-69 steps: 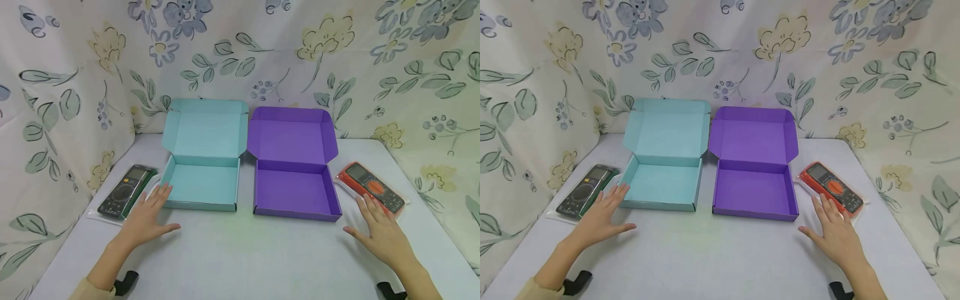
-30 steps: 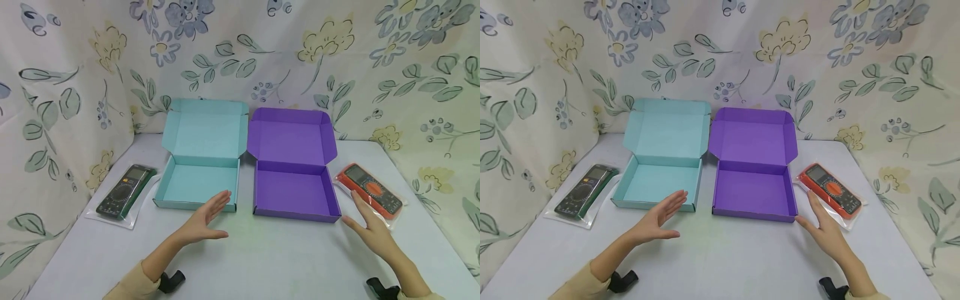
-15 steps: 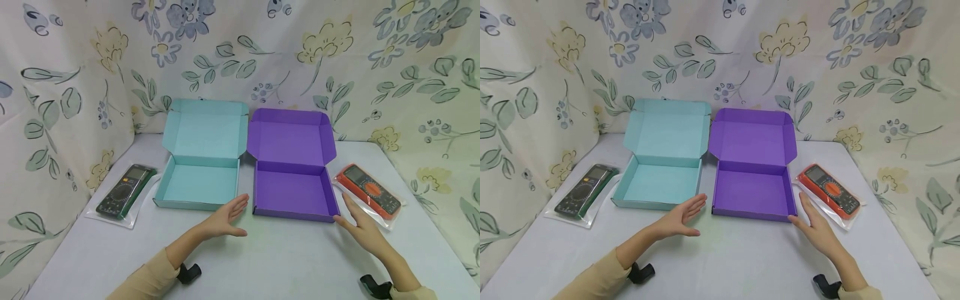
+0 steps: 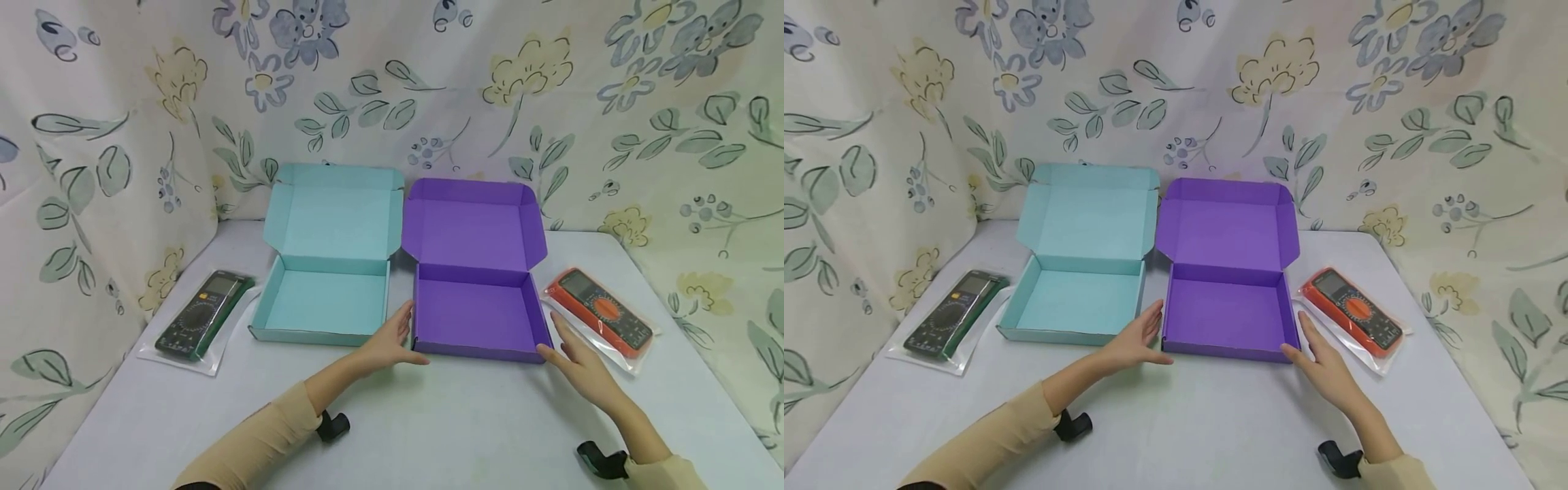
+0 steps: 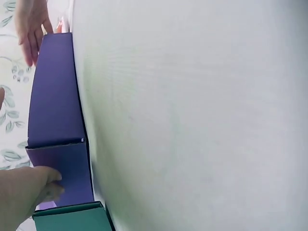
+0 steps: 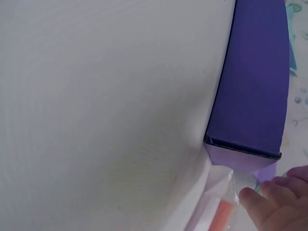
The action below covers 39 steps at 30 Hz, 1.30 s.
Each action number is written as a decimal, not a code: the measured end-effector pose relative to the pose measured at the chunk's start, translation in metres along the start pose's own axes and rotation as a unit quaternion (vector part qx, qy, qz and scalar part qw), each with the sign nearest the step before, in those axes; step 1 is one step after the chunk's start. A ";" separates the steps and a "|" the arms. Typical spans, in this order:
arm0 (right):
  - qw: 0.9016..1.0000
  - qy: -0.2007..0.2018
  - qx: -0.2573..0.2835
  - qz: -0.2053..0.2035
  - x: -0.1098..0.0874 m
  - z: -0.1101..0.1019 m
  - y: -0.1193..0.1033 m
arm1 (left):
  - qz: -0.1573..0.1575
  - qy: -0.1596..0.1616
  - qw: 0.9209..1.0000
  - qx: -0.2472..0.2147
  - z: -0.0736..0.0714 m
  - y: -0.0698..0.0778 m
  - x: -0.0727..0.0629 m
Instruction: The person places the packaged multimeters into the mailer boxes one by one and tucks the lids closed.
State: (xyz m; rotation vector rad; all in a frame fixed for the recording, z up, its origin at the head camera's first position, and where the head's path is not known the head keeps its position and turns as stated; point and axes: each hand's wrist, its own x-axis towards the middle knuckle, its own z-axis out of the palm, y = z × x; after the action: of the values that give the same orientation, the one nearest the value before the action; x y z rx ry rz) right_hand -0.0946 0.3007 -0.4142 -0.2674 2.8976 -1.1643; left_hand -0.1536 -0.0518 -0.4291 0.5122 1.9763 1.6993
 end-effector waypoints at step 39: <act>0.983 0.070 0.119 0.119 0.023 -0.061 0.048 | 0.007 0.071 0.997 -0.025 0.014 -0.002 0.017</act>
State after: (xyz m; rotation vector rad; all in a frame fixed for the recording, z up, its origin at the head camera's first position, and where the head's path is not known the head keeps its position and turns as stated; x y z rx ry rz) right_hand -0.1285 0.3734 -0.4017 0.1670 2.7611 -1.5185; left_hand -0.1595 -0.0315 -0.4345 0.3985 2.0256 1.8351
